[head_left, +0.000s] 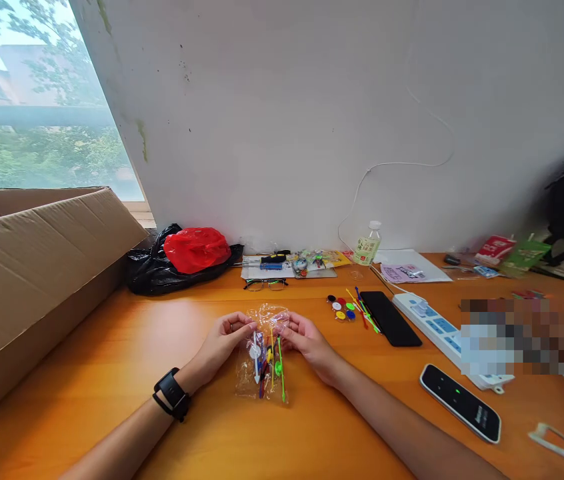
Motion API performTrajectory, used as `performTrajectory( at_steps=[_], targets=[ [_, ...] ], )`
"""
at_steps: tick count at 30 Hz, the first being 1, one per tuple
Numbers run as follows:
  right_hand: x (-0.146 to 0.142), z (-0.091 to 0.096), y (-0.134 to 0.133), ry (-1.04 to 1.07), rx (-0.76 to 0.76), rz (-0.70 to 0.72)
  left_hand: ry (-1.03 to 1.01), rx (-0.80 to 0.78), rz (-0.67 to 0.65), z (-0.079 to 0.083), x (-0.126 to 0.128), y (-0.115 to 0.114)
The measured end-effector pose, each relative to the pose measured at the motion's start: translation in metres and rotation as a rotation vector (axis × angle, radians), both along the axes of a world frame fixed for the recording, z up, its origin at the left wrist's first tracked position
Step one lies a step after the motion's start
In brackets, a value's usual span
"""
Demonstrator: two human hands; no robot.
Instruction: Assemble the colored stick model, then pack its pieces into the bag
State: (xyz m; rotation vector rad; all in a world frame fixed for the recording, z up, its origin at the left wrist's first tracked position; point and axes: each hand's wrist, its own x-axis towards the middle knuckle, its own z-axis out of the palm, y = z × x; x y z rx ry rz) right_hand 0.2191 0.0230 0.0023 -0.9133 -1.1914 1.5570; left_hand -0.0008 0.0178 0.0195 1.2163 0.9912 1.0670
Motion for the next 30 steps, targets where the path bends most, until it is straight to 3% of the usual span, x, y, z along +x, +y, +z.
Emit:
performTrajectory(
  at_steps=[3,10,14,21,30],
  targets=[
    [-0.001,0.002,-0.002,-0.041,-0.015,-0.019,-0.011,0.009,0.013,0.0,0.0,-0.001],
    [-0.002,-0.007,-0.002,-0.097,0.09,0.004,-0.013,-0.09,-0.115,0.005,0.005,-0.005],
    [-0.003,-0.012,-0.003,-0.133,0.113,0.015,-0.025,-0.097,-0.077,0.003,0.004,-0.005],
    [0.002,-0.005,0.001,-0.132,0.063,-0.064,-0.055,-0.085,0.001,0.0,0.002,-0.001],
    [0.013,-0.009,0.013,-0.157,0.095,-0.042,-0.012,-0.08,0.014,0.0,-0.007,0.004]
  ],
)
